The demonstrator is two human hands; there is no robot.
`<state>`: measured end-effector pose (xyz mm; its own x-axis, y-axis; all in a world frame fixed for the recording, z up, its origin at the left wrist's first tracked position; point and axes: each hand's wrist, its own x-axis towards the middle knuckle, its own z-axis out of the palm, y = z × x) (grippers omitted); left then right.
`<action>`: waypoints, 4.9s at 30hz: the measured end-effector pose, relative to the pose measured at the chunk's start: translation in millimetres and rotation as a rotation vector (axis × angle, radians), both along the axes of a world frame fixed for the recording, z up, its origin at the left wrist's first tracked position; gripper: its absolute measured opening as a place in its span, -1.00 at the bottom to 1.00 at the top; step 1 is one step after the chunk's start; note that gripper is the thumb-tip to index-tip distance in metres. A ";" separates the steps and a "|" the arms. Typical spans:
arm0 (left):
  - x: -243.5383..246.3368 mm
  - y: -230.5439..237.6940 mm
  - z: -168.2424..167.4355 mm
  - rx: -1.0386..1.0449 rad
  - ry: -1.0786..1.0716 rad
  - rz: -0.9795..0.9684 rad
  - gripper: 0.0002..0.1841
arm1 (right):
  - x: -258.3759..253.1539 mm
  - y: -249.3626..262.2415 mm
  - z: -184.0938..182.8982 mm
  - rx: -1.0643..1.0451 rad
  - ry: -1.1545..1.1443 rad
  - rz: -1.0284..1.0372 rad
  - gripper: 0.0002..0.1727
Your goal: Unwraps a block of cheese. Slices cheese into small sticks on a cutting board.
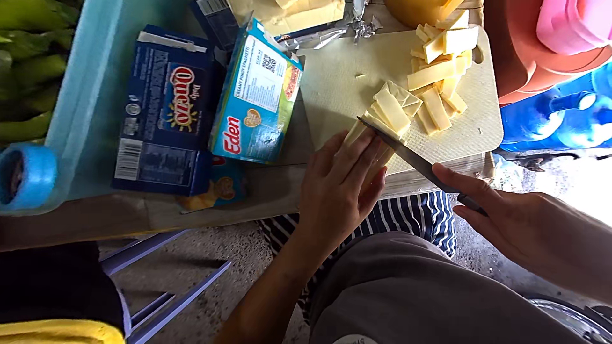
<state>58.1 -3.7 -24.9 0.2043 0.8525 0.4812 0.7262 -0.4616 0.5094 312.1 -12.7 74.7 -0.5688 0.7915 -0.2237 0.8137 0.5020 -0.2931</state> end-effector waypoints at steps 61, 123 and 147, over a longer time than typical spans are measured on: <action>-3.0 -0.8 -7.0 0.079 -0.059 -0.020 -0.64 | -7.2 -7.1 -1.0 -0.034 -0.019 -0.021 -0.41; -6.7 -7.0 -8.1 0.119 -0.083 -0.011 -0.65 | -12.9 -11.8 -0.8 -0.025 -0.040 0.009 -0.40; -9.6 -11.5 -9.7 0.126 -0.077 -0.009 -0.64 | -15.3 -16.1 12.3 0.021 -0.036 0.015 -0.40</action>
<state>48.4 -15.2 -34.7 0.1704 0.7828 0.5985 0.6828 -0.5317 0.5010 296.9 -28.8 87.0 -0.5722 0.7879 -0.2276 0.8160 0.5196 -0.2532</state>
